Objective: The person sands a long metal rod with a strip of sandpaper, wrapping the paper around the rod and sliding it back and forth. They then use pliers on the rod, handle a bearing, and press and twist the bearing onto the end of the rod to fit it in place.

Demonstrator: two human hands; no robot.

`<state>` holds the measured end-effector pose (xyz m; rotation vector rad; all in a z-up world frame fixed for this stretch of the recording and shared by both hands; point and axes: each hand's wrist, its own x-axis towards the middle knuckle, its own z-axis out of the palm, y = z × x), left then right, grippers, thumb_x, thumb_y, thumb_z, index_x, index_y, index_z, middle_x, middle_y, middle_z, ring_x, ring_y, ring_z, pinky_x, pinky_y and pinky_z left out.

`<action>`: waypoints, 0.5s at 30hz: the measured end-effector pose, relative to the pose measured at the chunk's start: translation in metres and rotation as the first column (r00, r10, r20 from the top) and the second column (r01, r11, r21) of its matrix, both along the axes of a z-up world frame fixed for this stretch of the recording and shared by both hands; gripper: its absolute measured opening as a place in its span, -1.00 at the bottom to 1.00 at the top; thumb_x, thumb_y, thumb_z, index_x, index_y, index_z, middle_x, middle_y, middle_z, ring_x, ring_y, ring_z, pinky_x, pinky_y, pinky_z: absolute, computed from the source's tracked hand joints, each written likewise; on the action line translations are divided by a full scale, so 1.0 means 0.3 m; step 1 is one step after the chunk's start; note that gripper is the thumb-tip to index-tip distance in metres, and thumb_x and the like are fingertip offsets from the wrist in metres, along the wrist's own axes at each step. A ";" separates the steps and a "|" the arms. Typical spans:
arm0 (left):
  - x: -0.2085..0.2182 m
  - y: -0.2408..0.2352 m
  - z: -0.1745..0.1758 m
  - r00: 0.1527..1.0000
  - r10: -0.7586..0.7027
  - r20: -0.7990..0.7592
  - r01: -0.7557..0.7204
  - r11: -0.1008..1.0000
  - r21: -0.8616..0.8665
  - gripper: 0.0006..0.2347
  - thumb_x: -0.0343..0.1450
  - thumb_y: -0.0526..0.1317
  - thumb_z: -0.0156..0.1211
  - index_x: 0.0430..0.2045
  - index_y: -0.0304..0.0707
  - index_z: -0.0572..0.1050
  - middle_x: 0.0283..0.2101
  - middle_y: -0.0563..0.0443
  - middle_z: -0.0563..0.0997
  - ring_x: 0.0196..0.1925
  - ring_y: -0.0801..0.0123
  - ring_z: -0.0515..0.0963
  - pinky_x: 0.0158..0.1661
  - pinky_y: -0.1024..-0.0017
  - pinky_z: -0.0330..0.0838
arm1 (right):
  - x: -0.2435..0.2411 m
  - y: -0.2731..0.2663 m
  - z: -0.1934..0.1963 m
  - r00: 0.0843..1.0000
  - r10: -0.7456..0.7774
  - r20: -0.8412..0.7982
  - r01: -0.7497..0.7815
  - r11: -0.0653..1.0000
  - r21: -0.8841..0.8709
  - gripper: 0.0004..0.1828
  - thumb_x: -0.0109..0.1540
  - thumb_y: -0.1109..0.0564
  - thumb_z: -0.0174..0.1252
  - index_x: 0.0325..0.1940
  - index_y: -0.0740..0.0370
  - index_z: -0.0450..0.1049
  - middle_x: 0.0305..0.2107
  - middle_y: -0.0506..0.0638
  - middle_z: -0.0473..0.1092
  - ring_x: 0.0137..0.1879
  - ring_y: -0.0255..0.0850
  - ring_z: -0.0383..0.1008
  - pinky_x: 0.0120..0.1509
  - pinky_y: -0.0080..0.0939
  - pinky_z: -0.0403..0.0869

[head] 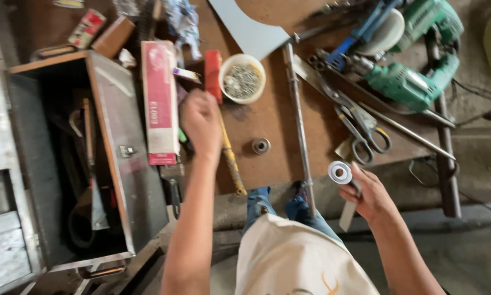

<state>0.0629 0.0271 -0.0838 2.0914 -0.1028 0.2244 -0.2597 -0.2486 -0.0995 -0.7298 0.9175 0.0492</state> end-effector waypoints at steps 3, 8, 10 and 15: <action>-0.262 -0.083 -0.042 0.940 -0.120 -0.319 0.137 0.990 0.032 -0.84 0.50 -0.15 0.22 -0.21 -0.25 0.52 -0.32 -0.12 0.62 -0.31 0.23 0.63 -0.22 0.28 0.52 | 0.000 -0.007 0.018 0.996 0.047 0.078 -0.049 0.998 0.027 -0.78 0.35 0.07 0.15 -0.16 0.31 0.42 -0.47 -0.10 0.30 -0.47 -0.40 0.15 -0.46 -0.38 0.15; -0.529 -0.113 -0.210 0.988 -0.111 -0.104 0.132 0.967 0.219 -0.82 0.37 -0.22 0.33 -0.20 -0.20 0.56 -0.22 -0.15 0.61 -0.19 0.06 0.60 -0.18 0.17 0.49 | 0.016 -0.055 0.042 0.988 0.143 0.057 -0.142 0.990 -0.028 -0.82 0.31 0.10 0.15 -0.15 0.30 0.47 -0.48 -0.12 0.30 -0.48 -0.43 0.13 -0.49 -0.40 0.13; -0.600 -0.132 -0.235 0.996 -0.090 -0.003 0.086 0.942 0.325 -0.79 0.32 -0.20 0.36 -0.22 -0.21 0.55 -0.20 -0.21 0.58 -0.12 -0.06 0.58 -0.15 0.12 0.47 | -0.016 -0.096 0.017 0.988 0.145 0.046 -0.144 0.989 -0.039 -0.75 0.35 0.04 0.17 -0.22 0.30 0.43 -0.47 -0.09 0.32 -0.48 -0.41 0.13 -0.48 -0.38 0.16; -0.806 -0.232 -0.135 0.821 -0.196 -0.537 0.263 0.963 0.051 -0.74 0.44 -0.07 0.30 -0.14 -0.23 0.59 -0.23 -0.10 0.67 -0.18 0.24 0.65 -0.14 0.30 0.55 | -0.078 -0.110 0.013 0.986 0.168 0.011 -0.167 0.985 -0.047 -0.77 0.32 0.04 0.21 -0.18 0.29 0.49 -0.48 -0.12 0.35 -0.50 -0.42 0.11 -0.49 -0.38 0.14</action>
